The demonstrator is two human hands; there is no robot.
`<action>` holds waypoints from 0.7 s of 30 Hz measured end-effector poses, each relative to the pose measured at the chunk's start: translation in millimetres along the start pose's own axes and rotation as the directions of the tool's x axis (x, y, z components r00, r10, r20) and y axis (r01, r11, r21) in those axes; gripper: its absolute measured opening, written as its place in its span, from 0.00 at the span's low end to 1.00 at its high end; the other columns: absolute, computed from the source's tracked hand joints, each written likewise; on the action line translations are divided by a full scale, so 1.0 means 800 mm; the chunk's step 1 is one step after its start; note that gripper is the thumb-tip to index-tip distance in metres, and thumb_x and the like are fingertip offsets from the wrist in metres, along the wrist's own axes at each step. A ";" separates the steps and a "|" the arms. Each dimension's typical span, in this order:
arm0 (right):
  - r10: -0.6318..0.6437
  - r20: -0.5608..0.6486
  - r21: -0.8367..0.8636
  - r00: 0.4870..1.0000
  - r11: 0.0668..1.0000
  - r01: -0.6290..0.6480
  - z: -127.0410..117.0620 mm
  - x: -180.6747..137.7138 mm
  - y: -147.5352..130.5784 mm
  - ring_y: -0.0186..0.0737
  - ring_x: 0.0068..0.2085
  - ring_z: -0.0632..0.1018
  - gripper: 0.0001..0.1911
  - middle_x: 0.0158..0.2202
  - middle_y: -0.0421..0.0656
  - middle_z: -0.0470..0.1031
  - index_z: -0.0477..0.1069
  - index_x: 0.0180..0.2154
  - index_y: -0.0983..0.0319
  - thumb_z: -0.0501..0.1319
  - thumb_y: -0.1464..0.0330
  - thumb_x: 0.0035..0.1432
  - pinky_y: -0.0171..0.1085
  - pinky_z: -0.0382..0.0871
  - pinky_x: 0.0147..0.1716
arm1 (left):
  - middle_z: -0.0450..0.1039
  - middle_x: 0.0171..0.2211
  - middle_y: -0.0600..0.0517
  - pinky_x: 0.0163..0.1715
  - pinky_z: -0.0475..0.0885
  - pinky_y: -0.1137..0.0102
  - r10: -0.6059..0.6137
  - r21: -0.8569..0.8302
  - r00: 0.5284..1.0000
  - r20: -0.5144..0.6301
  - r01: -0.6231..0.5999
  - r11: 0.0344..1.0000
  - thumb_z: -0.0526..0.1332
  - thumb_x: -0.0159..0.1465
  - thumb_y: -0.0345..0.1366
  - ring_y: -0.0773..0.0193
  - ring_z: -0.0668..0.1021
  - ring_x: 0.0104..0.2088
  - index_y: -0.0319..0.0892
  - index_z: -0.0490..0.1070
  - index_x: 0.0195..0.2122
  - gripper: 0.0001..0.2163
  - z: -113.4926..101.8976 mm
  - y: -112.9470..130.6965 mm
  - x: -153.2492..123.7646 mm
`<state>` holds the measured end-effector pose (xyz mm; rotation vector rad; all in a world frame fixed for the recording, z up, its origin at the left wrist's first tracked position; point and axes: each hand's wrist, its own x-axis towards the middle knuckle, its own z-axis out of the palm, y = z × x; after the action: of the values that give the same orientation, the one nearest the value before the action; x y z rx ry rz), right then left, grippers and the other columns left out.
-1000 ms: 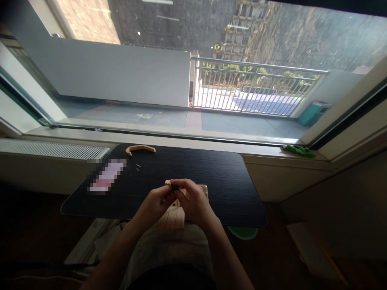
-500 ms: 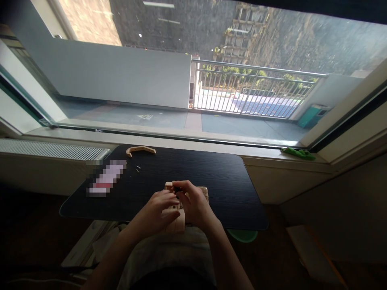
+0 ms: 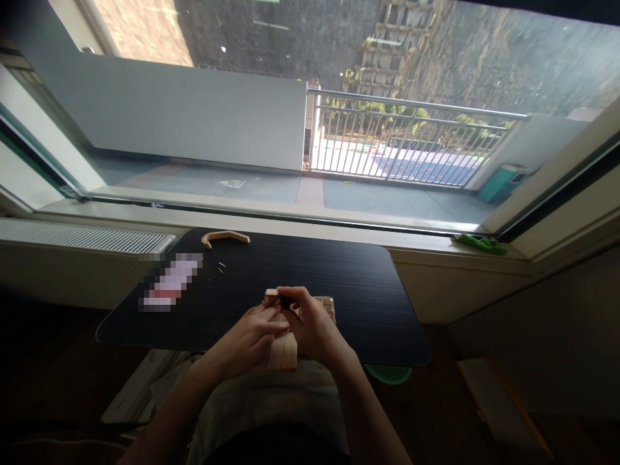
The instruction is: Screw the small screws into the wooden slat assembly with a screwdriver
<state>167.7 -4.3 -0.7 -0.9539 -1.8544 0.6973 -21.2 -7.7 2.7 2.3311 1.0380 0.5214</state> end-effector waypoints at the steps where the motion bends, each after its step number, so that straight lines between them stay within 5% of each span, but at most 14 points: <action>1: 0.005 0.004 0.001 1.000 1.000 -0.005 0.000 0.000 0.001 0.38 0.40 0.78 0.17 0.42 0.43 0.79 0.67 0.53 0.55 0.59 0.73 0.63 0.40 0.74 0.40 | 0.75 0.53 0.47 0.62 0.63 0.54 0.006 -0.006 1.000 -0.001 -0.006 1.000 0.52 0.61 0.27 0.50 0.70 0.57 0.46 0.80 0.44 0.18 0.001 -0.001 0.000; 9: 0.062 0.058 0.006 0.996 0.998 -0.063 -0.009 0.001 0.000 0.39 0.40 0.78 0.17 0.39 0.42 0.78 0.67 0.52 0.55 0.58 0.74 0.63 0.41 0.73 0.42 | 0.72 0.59 0.47 0.65 0.59 0.53 0.021 -0.039 1.000 0.008 -0.020 0.999 0.54 0.63 0.28 0.50 0.69 0.61 0.46 0.78 0.49 0.19 0.002 -0.004 -0.002; 13: 0.072 0.069 0.000 0.995 0.997 -0.072 -0.010 0.006 -0.004 0.38 0.37 0.78 0.18 0.38 0.41 0.78 0.69 0.51 0.56 0.58 0.75 0.61 0.39 0.73 0.38 | 0.72 0.59 0.44 0.64 0.60 0.51 0.023 -0.028 0.999 0.028 -0.022 0.999 0.62 0.64 0.39 0.46 0.68 0.62 0.46 0.79 0.48 0.13 -0.002 -0.002 -0.003; 21: 0.075 0.048 -0.038 0.996 0.997 -0.073 -0.012 0.008 0.000 0.38 0.37 0.78 0.18 0.39 0.42 0.79 0.69 0.52 0.55 0.59 0.73 0.61 0.39 0.73 0.38 | 0.61 0.67 0.40 0.65 0.57 0.45 -0.015 0.063 0.991 0.133 0.007 0.998 0.72 0.50 0.59 0.38 0.63 0.66 0.46 0.70 0.60 0.39 -0.007 0.005 -0.012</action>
<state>174.3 1.7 6.8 -1.0419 -1.8882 0.7404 -28.3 -15.7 8.2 2.3771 1.0174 0.3284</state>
